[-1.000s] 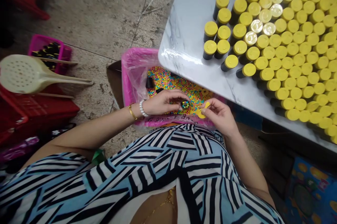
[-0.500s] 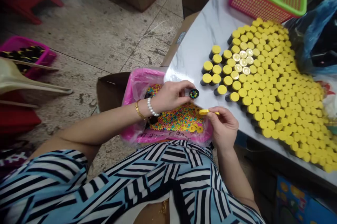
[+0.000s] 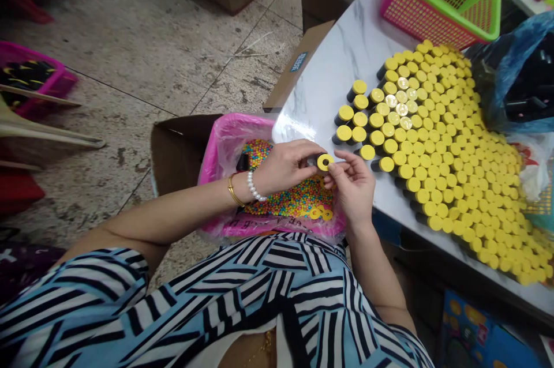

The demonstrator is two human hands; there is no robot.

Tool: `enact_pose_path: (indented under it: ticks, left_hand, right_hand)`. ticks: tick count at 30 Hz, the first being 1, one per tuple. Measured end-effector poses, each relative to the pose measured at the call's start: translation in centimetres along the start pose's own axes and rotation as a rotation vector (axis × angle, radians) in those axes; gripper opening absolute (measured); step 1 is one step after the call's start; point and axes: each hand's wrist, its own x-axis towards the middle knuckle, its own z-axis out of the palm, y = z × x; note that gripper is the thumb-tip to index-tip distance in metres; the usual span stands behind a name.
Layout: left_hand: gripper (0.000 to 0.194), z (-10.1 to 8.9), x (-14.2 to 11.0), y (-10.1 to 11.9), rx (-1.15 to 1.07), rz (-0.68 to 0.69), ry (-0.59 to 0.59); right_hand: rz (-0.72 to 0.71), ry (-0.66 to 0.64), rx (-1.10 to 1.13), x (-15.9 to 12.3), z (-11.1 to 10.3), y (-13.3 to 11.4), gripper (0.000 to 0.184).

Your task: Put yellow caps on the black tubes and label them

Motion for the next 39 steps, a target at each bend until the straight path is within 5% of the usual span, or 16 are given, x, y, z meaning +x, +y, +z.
enact_pose_path:
  ticks: [7, 17, 23, 29, 34, 39]
  left_hand:
    - [0.025, 0.0, -0.1, -0.4, -0.022, 0.021, 0.005]
    - [0.03, -0.8, 0.0, 0.5, 0.009, -0.066, -0.037]
    - [0.03, -1.3, 1.1, 2.0, -0.427, -0.384, -0.234]
    - [0.043, 0.2, 1.1, 1.3, -0.738, -0.571, -0.215]
    - [0.053, 0.8, -0.5, 0.7, -0.708, -0.458, -0.183]
    - [0.063, 1.3, -1.3, 0.5, -0.27, -0.146, 0.027]
  right_hand:
    - [0.035, 0.048, -0.027, 0.5, 0.6, -0.3, 0.016]
    - [0.042, 0.02, -0.066, 0.6, 0.7, -0.4, 0.02]
    - [0.033, -0.027, -0.059, 0.6, 0.6, -0.7, 0.017]
    - [0.049, -0.082, -0.054, 1.2, 0.0, -0.5, 0.018]
    - [0.099, -0.1, -0.01, 1.3, -0.3, -0.2, 0.026]
    - [0.06, -0.102, 0.003, 1.3, -0.3, -0.2, 0.026]
